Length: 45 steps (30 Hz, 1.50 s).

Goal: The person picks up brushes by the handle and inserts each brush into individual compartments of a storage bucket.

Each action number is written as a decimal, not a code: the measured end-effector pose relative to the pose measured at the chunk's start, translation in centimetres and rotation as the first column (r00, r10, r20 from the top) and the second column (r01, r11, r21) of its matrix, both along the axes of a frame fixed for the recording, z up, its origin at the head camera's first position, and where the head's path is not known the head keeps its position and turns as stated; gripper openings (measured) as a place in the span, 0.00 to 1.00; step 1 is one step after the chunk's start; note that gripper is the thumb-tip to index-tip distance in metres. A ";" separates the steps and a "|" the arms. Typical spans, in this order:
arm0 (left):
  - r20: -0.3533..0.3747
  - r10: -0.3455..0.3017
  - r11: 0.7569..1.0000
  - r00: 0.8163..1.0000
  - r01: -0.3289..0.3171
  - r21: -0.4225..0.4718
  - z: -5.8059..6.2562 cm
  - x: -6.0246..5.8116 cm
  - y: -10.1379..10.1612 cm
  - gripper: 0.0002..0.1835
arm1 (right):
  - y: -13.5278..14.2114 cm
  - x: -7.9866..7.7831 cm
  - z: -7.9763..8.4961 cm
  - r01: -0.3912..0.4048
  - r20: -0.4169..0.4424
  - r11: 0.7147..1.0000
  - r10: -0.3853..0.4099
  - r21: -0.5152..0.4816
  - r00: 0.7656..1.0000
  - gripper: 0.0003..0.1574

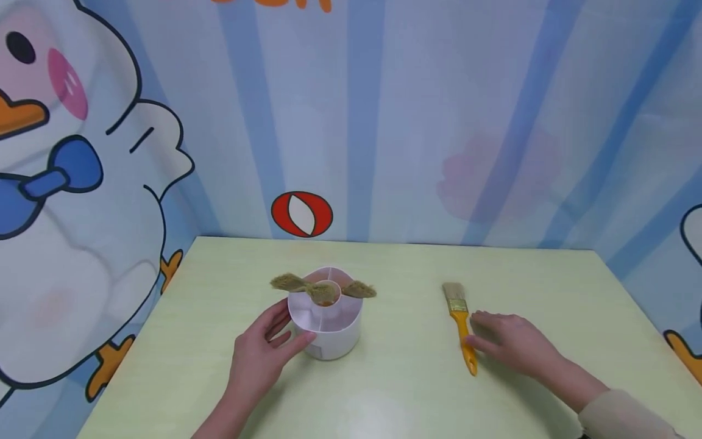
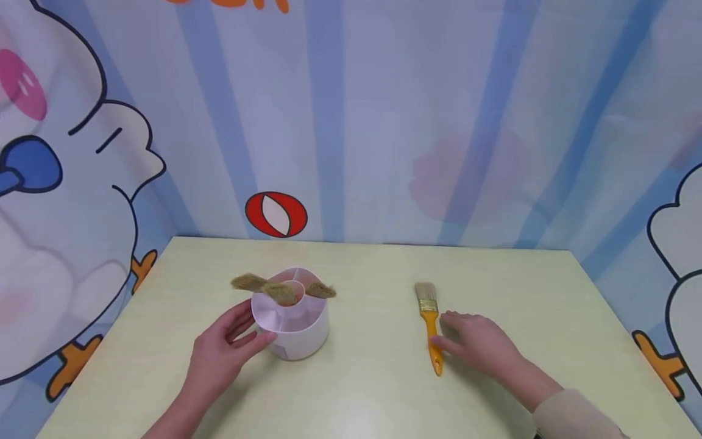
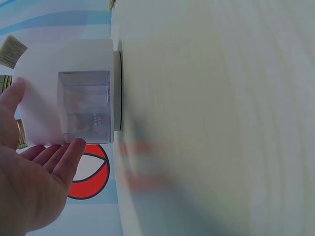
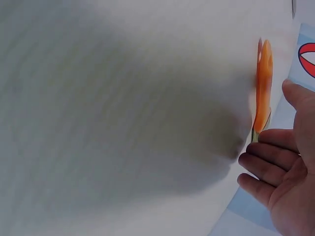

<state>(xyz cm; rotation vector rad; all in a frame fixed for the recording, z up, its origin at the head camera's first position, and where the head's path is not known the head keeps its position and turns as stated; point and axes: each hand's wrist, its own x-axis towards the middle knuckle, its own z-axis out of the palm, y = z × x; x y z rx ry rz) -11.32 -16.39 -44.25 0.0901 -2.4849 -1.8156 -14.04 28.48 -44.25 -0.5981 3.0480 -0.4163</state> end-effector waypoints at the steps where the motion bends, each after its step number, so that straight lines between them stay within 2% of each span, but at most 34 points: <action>1: 0.003 0.004 1.000 1.000 -0.004 -0.002 0.1 0.0 -0.1 0.46 | -0.3 -0.1 -0.1 0.003 0.000 1.000 -0.003 0.005 1.000 0.33; 7: -0.009 -0.002 1.000 1.000 0.002 0.003 0.4 0.1 -0.1 0.46 | -1.4 -0.3 -0.4 0.006 -0.018 1.000 -0.006 0.018 1.000 0.39; 14: 0.000 -0.004 1.000 1.000 0.004 -0.015 0.6 0.0 0.2 0.46 | -1.0 -0.5 -0.7 -0.029 -0.007 0.999 0.029 -0.017 1.000 0.34; 19: 0.002 -0.002 1.000 1.000 0.002 -0.027 0.6 0.0 0.2 0.46 | -1.2 -1.0 -0.9 -0.008 -0.006 1.000 0.008 -0.015 1.000 0.36; 25: 0.004 0.002 0.999 1.000 -0.002 -0.032 0.7 0.0 0.3 0.45 | -1.7 -1.5 -1.4 0.021 -0.081 0.999 -0.019 0.024 0.997 0.30; 33: -0.001 0.002 1.000 1.000 -0.002 -0.018 0.6 0.1 0.3 0.45 | -1.5 -2.0 -1.9 -0.073 -0.205 0.997 0.071 0.000 0.976 0.16; 39: -0.009 0.005 1.000 1.000 -0.005 -0.012 0.4 0.1 0.3 0.45 | -1.8 -2.3 -2.0 -0.102 -0.262 0.995 0.101 0.010 0.960 0.14; 45: 0.003 0.007 1.000 1.000 -0.007 -0.014 0.1 0.0 0.1 0.45 | -2.1 -2.7 -1.8 -0.113 -0.305 0.991 0.129 0.071 0.943 0.15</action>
